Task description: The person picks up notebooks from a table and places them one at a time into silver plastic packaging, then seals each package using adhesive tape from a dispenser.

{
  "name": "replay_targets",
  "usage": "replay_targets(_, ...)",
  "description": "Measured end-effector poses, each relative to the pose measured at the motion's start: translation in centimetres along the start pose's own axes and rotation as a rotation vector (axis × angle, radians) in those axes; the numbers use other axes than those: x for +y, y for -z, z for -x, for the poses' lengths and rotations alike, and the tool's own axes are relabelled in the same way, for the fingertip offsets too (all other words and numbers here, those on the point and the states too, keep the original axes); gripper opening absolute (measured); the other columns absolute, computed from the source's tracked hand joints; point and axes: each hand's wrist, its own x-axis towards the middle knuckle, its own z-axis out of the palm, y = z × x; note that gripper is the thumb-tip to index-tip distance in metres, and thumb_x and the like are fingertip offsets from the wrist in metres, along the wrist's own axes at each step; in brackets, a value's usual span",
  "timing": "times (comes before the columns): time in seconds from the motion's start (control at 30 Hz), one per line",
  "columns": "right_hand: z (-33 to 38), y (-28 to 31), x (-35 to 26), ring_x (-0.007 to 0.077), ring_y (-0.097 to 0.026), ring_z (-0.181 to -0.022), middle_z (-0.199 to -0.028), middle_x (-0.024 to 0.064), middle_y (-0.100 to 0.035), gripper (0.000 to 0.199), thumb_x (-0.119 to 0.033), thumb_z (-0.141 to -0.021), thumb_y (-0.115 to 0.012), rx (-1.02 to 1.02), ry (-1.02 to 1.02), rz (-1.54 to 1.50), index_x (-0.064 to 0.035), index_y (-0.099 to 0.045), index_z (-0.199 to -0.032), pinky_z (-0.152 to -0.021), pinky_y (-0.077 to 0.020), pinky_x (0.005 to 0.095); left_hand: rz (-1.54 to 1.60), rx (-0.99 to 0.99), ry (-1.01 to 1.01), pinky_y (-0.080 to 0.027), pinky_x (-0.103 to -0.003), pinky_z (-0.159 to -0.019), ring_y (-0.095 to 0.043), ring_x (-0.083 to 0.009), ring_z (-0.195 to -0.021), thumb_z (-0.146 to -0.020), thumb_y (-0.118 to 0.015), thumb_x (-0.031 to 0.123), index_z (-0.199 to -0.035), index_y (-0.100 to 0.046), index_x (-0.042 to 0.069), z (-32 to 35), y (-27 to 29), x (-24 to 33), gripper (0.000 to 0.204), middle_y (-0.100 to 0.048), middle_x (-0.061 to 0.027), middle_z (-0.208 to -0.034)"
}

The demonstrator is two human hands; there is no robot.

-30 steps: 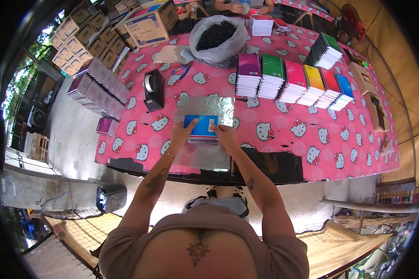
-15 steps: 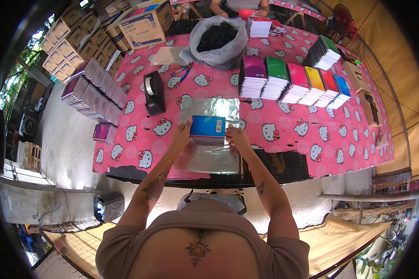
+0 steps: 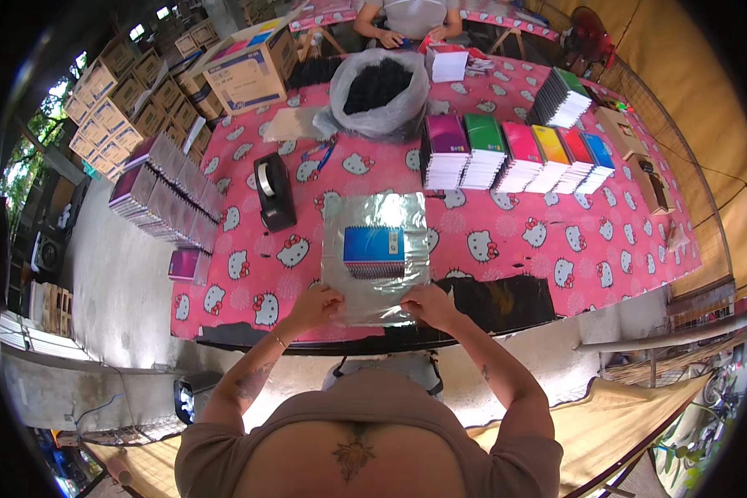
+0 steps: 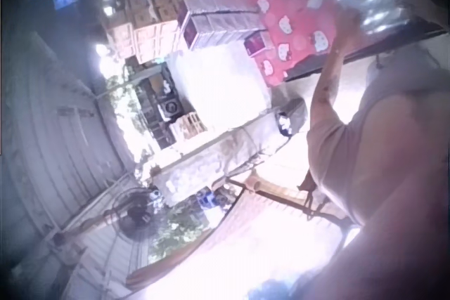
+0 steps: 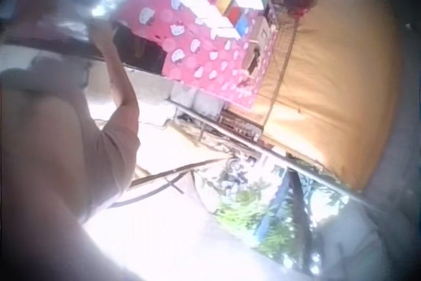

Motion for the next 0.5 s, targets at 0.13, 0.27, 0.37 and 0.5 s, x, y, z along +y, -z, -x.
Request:
replay_targets(0.13,-0.7,-0.5,-0.1,0.0302,-0.07,-0.08,-0.086,0.0087,-0.073,0.012,-0.012,-0.086,-0.066,0.032,-0.144,0.031,-0.0114,-0.071,-0.096,-0.071,-0.0534,0.0384,0.029,-0.089,-0.007,-0.051,-0.039,-0.072,-0.065,-0.0305,-0.079,-0.085,-0.07,0.028,-0.096,-0.069,0.011,-0.3,1.8,0.8,0.02,-0.069,-0.0101,-0.084)
replay_targets(0.27,-0.6,0.2,-0.8,0.0297,-0.07,-0.078,-0.085,0.008,-0.073,0.014,-0.018,-0.088,-0.064,-0.027,-0.186,-0.014,-0.0121,-0.071,-0.099,-0.07,-0.0537,0.0379,0.087,-0.136,0.13,-0.052,-0.04,-0.068,-0.066,-0.0302,-0.079,-0.085,-0.069,0.027,-0.095,-0.071,0.011,-0.6,1.9,1.1,0.019,-0.071,-0.0091,-0.086)
replay_targets(0.37,-1.6,0.0,-1.8,0.0267,-0.071,-0.083,-0.088,0.0081,-0.074,0.017,-0.025,-0.089,-0.067,-0.07,-0.27,0.098,-0.0125,-0.071,-0.1,-0.074,-0.0535,0.0376,0.157,-0.044,0.058,-0.052,-0.041,-0.066,-0.066,-0.032,-0.076,-0.085,-0.068,0.025,-0.092,-0.072,0.012,-0.3,1.5,0.9,0.015,-0.07,-0.0091,-0.085)
replay_targets(0.5,-1.3,0.2,-1.4,0.026,-0.071,-0.083,-0.089,0.0081,-0.074,0.019,-0.026,-0.088,-0.069,-0.105,-0.207,0.138,-0.0147,-0.071,-0.103,-0.076,-0.0534,0.0367,-0.124,0.041,-0.027,-0.053,-0.04,-0.068,-0.068,-0.0306,-0.078,-0.083,-0.07,0.025,-0.092,-0.071,0.012,0.6,1.0,1.5,0.017,-0.07,-0.0086,-0.086)
